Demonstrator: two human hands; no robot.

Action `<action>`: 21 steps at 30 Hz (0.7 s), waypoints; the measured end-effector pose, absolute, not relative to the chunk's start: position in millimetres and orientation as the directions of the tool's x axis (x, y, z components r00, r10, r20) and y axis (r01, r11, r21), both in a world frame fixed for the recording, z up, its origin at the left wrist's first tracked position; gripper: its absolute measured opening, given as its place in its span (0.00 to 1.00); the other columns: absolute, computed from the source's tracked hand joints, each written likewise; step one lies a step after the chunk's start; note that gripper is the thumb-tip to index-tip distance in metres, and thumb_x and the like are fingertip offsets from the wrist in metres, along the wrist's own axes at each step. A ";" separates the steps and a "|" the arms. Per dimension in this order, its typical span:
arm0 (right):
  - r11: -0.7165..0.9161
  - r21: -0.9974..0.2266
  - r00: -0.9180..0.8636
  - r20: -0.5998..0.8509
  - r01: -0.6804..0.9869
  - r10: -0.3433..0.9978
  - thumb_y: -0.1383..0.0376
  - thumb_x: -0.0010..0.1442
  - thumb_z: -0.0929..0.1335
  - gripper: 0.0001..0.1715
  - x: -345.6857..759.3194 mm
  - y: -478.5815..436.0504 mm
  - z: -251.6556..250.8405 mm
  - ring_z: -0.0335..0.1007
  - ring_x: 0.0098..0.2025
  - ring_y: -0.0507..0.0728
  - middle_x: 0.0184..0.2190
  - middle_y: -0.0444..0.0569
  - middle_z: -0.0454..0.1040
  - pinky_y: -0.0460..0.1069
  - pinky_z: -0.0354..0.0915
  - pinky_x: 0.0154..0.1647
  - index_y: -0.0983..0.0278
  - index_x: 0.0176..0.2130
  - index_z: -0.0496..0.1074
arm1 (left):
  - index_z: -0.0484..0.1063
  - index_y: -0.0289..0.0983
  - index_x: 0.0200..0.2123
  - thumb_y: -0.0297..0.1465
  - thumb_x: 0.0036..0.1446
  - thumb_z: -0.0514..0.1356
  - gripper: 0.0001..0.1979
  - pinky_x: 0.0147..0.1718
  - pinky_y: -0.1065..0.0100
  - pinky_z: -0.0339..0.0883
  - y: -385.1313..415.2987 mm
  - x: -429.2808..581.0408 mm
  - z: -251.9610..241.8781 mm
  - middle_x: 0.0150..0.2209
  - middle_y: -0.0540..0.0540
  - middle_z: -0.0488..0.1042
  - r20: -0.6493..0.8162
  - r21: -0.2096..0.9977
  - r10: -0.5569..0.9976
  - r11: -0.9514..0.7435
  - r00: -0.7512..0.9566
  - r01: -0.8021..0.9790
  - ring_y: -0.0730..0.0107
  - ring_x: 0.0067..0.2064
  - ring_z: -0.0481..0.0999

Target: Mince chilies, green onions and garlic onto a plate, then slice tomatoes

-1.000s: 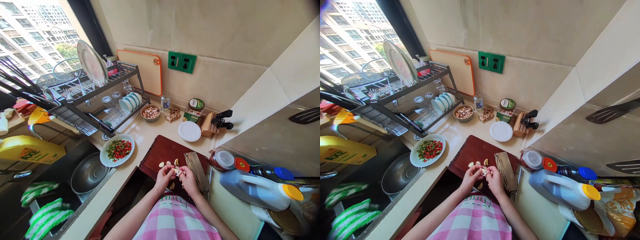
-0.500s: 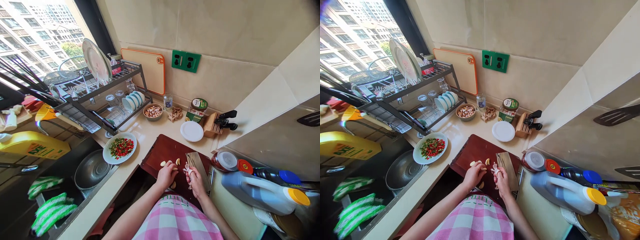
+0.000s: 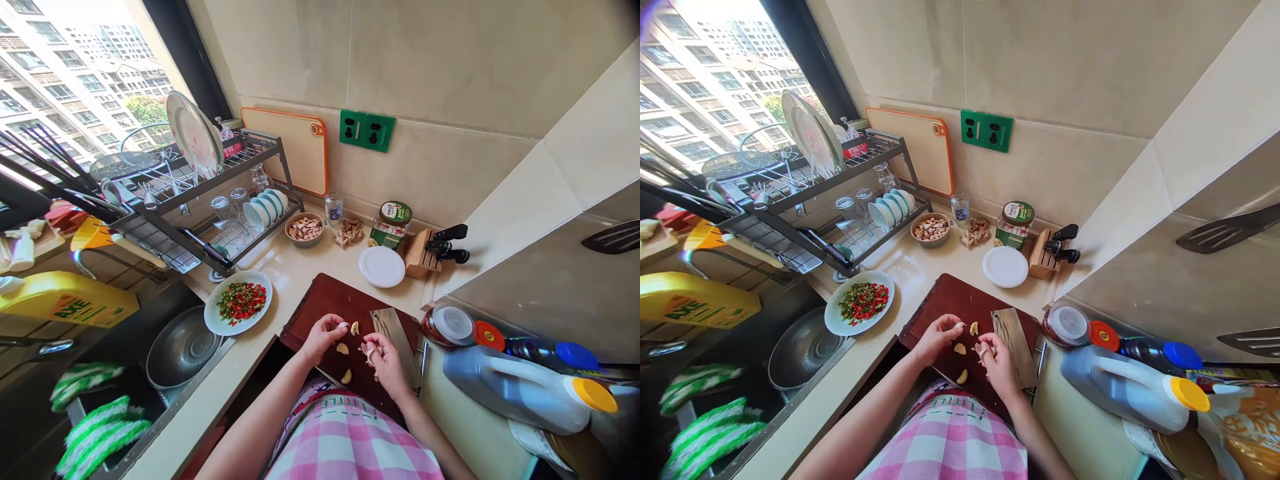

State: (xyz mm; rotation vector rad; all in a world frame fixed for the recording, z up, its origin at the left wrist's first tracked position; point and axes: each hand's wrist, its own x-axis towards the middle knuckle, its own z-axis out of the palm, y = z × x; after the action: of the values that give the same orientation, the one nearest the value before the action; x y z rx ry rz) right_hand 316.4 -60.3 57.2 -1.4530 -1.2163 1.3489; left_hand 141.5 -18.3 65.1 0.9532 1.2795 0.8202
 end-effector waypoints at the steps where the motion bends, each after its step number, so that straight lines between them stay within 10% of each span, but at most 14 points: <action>1: -0.162 -0.966 -0.065 -0.178 0.200 0.982 0.54 0.56 0.63 0.15 314.6 -59.1 61.7 0.63 0.22 0.50 0.26 0.45 0.72 0.45 0.60 0.21 0.61 0.37 0.68 | 0.70 0.38 0.38 0.36 0.46 0.65 0.15 0.25 0.74 0.58 -21.3 143.7 66.5 0.27 0.51 0.70 -0.485 0.843 0.857 0.511 0.173 -0.168 0.78 0.24 0.66; 4: 0.016 -0.940 -0.158 -0.040 0.341 0.987 0.58 0.57 0.63 0.13 308.4 -55.4 72.0 0.68 0.28 0.52 0.34 0.48 0.74 0.47 0.65 0.30 0.59 0.41 0.70 | 0.72 0.37 0.39 0.33 0.42 0.68 0.18 0.22 0.77 0.57 -29.6 149.6 70.0 0.26 0.51 0.71 -0.577 0.617 0.753 0.656 0.317 -0.434 0.82 0.22 0.66; 9: 0.158 -0.894 -0.189 0.085 0.419 0.978 0.63 0.58 0.62 0.12 303.2 -52.9 72.3 0.69 0.40 0.57 0.38 0.49 0.74 0.51 0.64 0.43 0.58 0.41 0.72 | 0.73 0.33 0.36 0.32 0.43 0.68 0.16 0.23 0.77 0.61 -37.8 155.1 68.5 0.25 0.48 0.73 -0.569 0.584 0.763 0.637 0.306 -0.503 0.81 0.22 0.69; 21: 0.294 -0.705 -0.244 0.173 0.646 0.954 0.68 0.57 0.60 0.11 305.4 -61.2 66.4 0.67 0.31 0.54 0.29 0.48 0.72 0.47 0.61 0.33 0.61 0.33 0.71 | 0.72 0.31 0.28 0.32 0.37 0.71 0.15 0.24 0.77 0.62 -44.5 167.6 70.7 0.21 0.51 0.71 -0.591 0.589 0.768 0.620 0.247 -0.519 0.81 0.21 0.68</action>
State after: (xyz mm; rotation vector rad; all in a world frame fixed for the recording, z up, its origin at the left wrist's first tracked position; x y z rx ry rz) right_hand 305.4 -61.2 66.4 -1.4228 -1.9794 0.6806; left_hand 167.6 -44.5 70.7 0.2972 0.9802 0.8950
